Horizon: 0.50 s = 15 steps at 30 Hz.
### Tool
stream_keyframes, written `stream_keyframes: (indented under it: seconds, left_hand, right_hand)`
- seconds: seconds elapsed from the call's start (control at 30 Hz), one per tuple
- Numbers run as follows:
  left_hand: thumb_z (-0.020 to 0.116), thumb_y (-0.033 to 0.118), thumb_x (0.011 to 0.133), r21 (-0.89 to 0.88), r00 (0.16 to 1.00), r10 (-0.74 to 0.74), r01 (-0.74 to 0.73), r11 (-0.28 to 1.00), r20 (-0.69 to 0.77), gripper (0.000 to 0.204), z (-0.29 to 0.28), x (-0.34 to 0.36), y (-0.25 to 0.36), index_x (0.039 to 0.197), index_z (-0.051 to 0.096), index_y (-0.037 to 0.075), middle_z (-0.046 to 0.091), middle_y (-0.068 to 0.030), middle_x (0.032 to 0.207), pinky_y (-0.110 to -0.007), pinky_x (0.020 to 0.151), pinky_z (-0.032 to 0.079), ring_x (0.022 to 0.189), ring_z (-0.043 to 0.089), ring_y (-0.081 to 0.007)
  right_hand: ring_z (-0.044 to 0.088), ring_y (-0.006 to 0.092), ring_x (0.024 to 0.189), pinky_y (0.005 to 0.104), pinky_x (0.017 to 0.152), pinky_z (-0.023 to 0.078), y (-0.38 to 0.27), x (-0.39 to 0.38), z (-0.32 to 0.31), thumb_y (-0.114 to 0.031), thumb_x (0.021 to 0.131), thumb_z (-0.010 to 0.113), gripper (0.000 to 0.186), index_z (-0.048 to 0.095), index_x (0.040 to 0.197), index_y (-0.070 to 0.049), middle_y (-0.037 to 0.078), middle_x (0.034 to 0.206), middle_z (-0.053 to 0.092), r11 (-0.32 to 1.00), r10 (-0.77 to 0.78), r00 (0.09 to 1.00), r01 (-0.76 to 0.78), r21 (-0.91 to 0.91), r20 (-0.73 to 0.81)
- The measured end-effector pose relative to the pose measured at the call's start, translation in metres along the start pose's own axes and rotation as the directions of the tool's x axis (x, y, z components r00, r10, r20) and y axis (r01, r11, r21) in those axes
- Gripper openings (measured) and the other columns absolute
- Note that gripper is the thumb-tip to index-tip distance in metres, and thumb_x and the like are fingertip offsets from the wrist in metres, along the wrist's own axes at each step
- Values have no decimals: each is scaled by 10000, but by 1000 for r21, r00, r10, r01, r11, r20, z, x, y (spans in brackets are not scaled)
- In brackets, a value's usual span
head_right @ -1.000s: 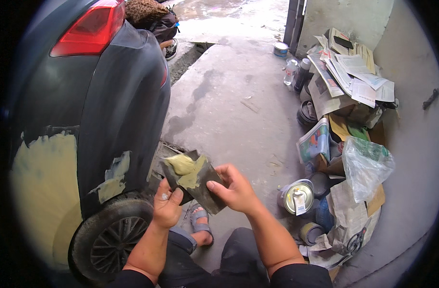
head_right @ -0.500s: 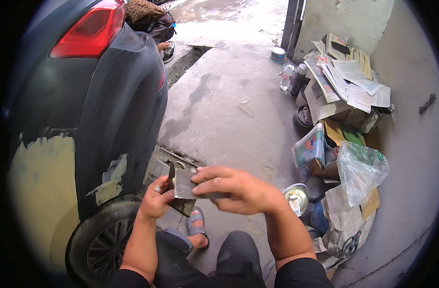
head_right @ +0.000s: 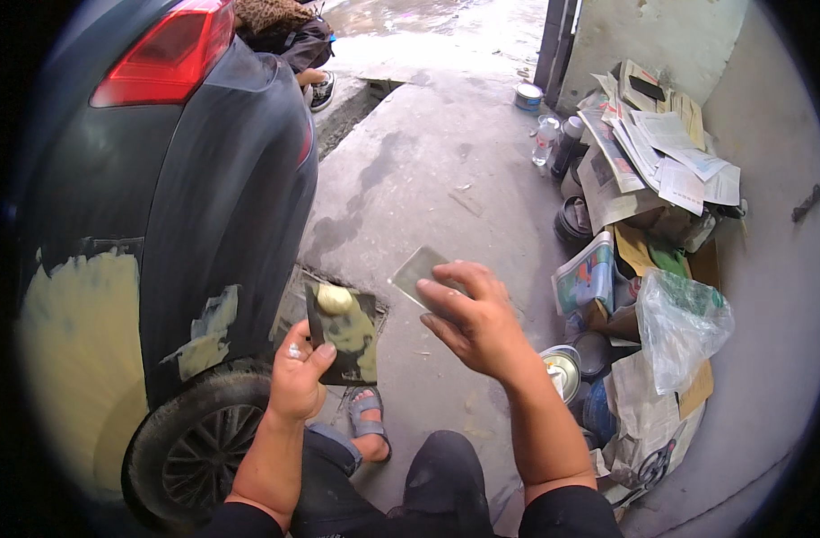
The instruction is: The person applies body filler to the rear panel of a car using a spreader and sands the filler smooth using a sanding block.
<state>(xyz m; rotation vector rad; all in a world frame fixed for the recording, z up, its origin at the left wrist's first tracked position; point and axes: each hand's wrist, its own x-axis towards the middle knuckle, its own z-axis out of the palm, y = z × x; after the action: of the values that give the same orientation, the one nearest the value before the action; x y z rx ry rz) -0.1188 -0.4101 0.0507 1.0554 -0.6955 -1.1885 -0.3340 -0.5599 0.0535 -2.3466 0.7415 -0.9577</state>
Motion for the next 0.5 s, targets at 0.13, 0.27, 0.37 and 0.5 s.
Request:
stream_keyframes:
  seconds: [0.13, 0.27, 0.37, 0.5]
  left_hand:
    - [516, 11, 937, -21, 996, -1, -1, 1000, -85, 360, 4, 4, -6, 1289, 453, -29, 624, -110, 1146, -284, 920, 464, 1022, 595, -141]
    - [523, 23, 941, 5, 993, -2, 2, 1000, -116, 363, 8, 5, -8, 1295, 453, -17, 627, -107, 1136, -270, 896, 467, 1004, 597, -132]
    - [531, -2, 923, 50, 990, -24, 31, 998, -138, 352, 15, 5, -4, 1270, 479, -27, 619, -101, 1143, -296, 940, 449, 1032, 586, -149]
    - [544, 0, 925, 431, 962, 229, -146, 890, -147, 336, 2, 7, -18, 1256, 499, -34, 631, -86, 1102, -270, 923, 442, 1010, 571, -113]
  right_hand:
    - [500, 312, 1150, 416, 885, 414, -31, 2, 8, -167, 652, 800, 496, 648, 1124, -187, 67, 1189, 557, 974, -145, 986, 129, -187, -79]
    - [499, 295, 1151, 429, 864, 387, -34, 5, 23, -192, 628, 805, 531, 634, 1130, -218, 43, 1191, 559, 952, -208, 974, 181, -247, -87]
    - [498, 303, 1143, 435, 876, 375, -28, 3, 35, -193, 649, 786, 494, 632, 1119, -212, 49, 1177, 569, 933, -227, 974, 208, -295, -30]
    - [494, 325, 1143, 445, 897, 384, -9, -12, 47, -160, 693, 766, 445, 637, 1120, -174, 65, 1170, 572, 970, -135, 990, 141, -198, 45]
